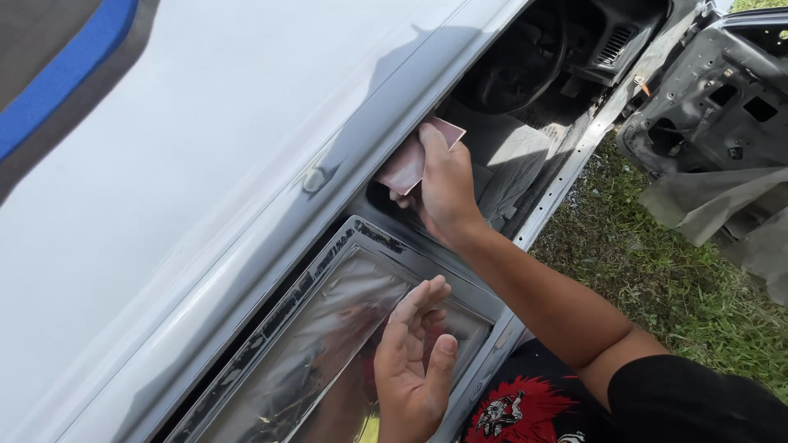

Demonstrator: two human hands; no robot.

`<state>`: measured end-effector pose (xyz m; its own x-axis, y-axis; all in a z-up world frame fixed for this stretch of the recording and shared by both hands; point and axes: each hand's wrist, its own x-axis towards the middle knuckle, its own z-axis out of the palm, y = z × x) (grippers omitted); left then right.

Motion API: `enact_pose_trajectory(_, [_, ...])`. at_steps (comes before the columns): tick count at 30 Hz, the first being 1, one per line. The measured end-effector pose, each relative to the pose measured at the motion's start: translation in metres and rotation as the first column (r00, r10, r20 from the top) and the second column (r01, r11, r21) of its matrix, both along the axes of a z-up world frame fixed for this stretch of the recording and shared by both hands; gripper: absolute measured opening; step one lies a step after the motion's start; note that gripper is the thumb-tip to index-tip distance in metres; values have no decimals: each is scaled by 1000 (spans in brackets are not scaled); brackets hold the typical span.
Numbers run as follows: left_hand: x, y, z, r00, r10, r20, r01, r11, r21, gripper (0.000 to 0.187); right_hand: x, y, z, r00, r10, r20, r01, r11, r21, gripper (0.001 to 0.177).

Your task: The person sands the exterior metal frame of a car door using a sanding block. The task involves smoothing the surface around the door opening and the area near the headlight, with the car's hood and windshield covered by protective plastic.

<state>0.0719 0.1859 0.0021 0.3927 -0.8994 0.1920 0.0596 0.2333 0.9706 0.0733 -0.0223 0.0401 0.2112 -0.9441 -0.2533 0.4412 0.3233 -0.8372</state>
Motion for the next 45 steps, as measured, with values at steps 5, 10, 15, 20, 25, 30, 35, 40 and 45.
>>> enact_pose_trajectory(5, [-1, -6, 5, 1000, -12, 17, 12, 1000, 2, 56, 0, -16, 4, 995, -96, 3, 96, 994, -61, 43])
enact_pose_trajectory(10, [-3, -8, 9, 996, -52, 74, 54, 998, -15, 55, -6, -38, -9, 976, -199, 84, 203, 978, -53, 35])
enact_pose_trajectory(15, [-8, -9, 6, 996, -62, 57, 62, 998, -1, 55, -20, -79, -15, 980, -195, 33, 196, 979, -54, 31])
enact_pose_trajectory(20, [-17, -25, 0, 999, -20, 36, 20, 1000, 3, 56, -28, -73, -13, 996, -89, 15, 90, 995, -36, 41])
enact_pose_trajectory(25, [-28, -37, -3, 1000, 15, 2, -15, 1000, -20, 60, -40, -93, -16, 990, -123, 76, 129, 988, -82, 39])
enact_pose_trajectory(30, [-41, -45, -3, 996, 5, 88, -7, 1000, 29, 59, -51, -94, -5, 994, 33, 103, -24, 996, -90, 34])
enact_pose_trajectory(35, [-60, -60, -17, 992, 115, 46, -114, 993, -17, 61, -35, -65, -17, 988, -15, 152, 41, 985, -166, 61])
enact_pose_trajectory(40, [-79, -79, -16, 987, 134, 92, -133, 991, -16, 60, -65, -147, -25, 980, -102, 169, 121, 987, -106, 55])
enact_pose_trajectory(45, [-96, -105, -14, 974, 182, 134, -181, 983, -14, 59, -121, -296, -42, 951, -279, 134, 276, 960, 36, 22])
